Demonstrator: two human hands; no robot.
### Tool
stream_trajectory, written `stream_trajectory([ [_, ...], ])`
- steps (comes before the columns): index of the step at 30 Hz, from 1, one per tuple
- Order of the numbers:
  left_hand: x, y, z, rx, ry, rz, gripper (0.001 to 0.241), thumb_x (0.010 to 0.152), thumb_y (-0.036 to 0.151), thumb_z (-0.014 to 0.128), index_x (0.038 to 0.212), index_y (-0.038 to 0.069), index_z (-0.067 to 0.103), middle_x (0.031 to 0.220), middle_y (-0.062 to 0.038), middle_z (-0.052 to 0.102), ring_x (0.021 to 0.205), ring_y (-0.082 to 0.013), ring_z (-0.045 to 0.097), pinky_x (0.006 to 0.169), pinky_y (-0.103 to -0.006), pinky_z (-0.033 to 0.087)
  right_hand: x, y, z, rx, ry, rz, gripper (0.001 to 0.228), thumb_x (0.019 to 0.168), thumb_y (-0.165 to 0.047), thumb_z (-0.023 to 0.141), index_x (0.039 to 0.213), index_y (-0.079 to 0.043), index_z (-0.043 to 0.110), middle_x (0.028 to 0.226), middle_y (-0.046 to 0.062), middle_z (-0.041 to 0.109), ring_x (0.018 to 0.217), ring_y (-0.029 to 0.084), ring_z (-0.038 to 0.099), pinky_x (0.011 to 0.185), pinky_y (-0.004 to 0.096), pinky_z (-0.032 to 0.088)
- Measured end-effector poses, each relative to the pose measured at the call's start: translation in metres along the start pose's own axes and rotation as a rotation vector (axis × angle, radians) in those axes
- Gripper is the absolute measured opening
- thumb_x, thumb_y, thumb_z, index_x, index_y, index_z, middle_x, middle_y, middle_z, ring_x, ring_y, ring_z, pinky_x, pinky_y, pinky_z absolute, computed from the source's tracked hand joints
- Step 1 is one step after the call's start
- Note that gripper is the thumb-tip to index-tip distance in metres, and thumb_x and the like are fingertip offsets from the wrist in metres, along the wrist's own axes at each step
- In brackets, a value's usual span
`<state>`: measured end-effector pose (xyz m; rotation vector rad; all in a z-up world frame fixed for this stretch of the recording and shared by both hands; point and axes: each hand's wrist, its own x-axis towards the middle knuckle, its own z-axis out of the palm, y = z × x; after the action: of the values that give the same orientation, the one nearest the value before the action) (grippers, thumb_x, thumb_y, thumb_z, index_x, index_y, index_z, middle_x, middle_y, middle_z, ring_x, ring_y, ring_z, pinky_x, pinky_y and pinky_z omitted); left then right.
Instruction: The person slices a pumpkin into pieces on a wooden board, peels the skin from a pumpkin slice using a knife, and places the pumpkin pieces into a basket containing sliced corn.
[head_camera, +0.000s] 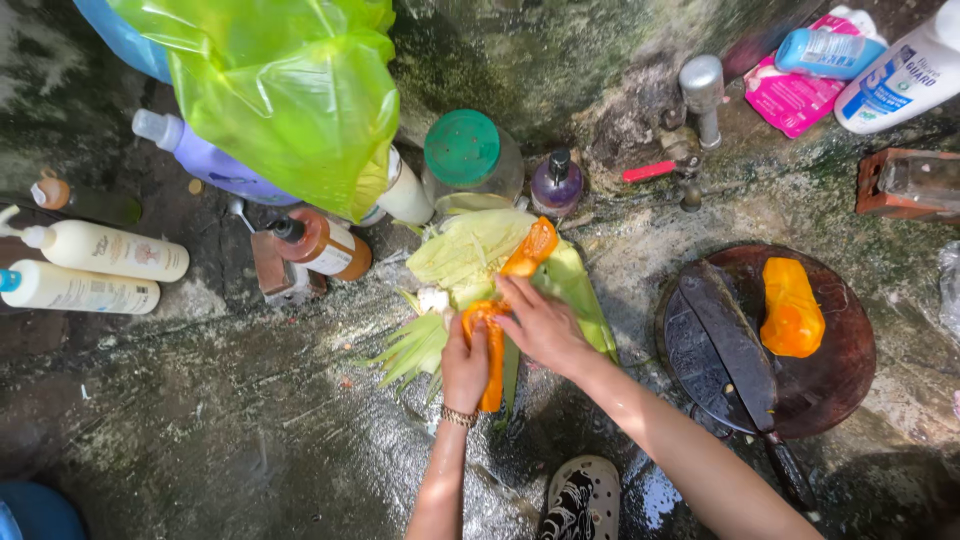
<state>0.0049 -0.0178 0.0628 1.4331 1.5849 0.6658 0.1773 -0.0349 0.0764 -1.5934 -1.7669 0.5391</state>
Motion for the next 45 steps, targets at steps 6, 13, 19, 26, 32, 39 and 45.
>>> stream_trajectory([
  [6,0.004,-0.005,0.007,0.051,0.048,0.046,0.030,0.102,0.027,0.051,0.117,0.004,0.063,0.082,-0.026,0.073,0.071,-0.0363,0.074,0.061,-0.0447,0.054,0.002,0.009,0.046,-0.348,-0.192,0.171,0.034,0.107,-0.031,0.052,0.099,-0.001,0.064,0.088,0.021,0.071,0.082,0.036,0.071,0.070,0.047,0.059],
  [13,0.062,-0.109,0.021,-0.064,0.206,0.124,0.032,0.105,0.027,0.053,0.115,-0.001,0.063,0.087,-0.023,0.074,0.072,-0.0313,0.072,0.063,-0.0442,0.058,0.000,0.023,0.045,0.180,-0.396,0.502,0.043,0.105,-0.035,0.051,0.082,-0.004,0.069,0.070,0.019,0.066,0.059,0.033,0.065,0.060,0.047,0.049],
  [19,0.058,-0.090,-0.010,-0.753,-0.093,-0.237,0.035,0.104,0.024,0.048,0.127,-0.001,0.054,0.092,-0.017,0.070,0.069,-0.0300,0.069,0.061,-0.0439,0.058,0.052,0.008,0.034,0.420,-0.153,0.269,0.037,0.104,-0.034,0.059,0.111,0.002,0.066,0.091,0.013,0.069,0.080,0.021,0.067,0.074,0.042,0.053],
  [26,0.033,-0.049,-0.008,-0.911,-0.178,-0.355,0.038,0.102,0.029,0.042,0.132,0.008,0.053,0.113,-0.011,0.071,0.093,-0.0230,0.076,0.077,-0.0374,0.066,0.051,0.010,0.026,0.125,-0.172,0.396,0.023,0.096,-0.026,0.075,0.102,-0.004,0.079,0.095,0.011,0.078,0.086,0.020,0.073,0.083,0.031,0.056],
  [32,0.037,-0.050,0.014,-0.914,-0.100,-0.330,0.039,0.104,0.026,0.051,0.138,0.006,0.054,0.122,-0.009,0.065,0.108,-0.0167,0.067,0.080,-0.0350,0.063,0.014,0.037,0.043,0.734,0.113,0.250,0.033,0.082,-0.001,0.067,0.112,-0.007,0.079,0.126,0.006,0.068,0.112,0.015,0.064,0.095,0.029,0.050],
  [39,0.030,-0.048,0.019,-0.926,-0.048,-0.124,0.044,0.098,0.005,0.057,0.141,0.007,0.050,0.125,-0.008,0.064,0.108,-0.0177,0.067,0.085,-0.0349,0.062,-0.008,0.066,0.055,0.659,0.030,0.490,0.011,0.092,-0.009,0.077,0.098,0.000,0.077,0.115,0.010,0.073,0.099,0.020,0.070,0.089,0.033,0.057],
  [45,0.023,-0.041,0.033,-1.024,-0.085,-0.096,0.050,0.091,-0.006,0.061,0.137,0.006,0.047,0.125,-0.009,0.064,0.108,-0.0202,0.068,0.092,-0.0365,0.062,-0.045,0.031,0.019,1.274,-0.219,0.744,0.040,0.095,-0.027,0.064,0.126,-0.002,0.061,0.111,0.009,0.074,0.094,0.018,0.077,0.083,0.036,0.065],
])
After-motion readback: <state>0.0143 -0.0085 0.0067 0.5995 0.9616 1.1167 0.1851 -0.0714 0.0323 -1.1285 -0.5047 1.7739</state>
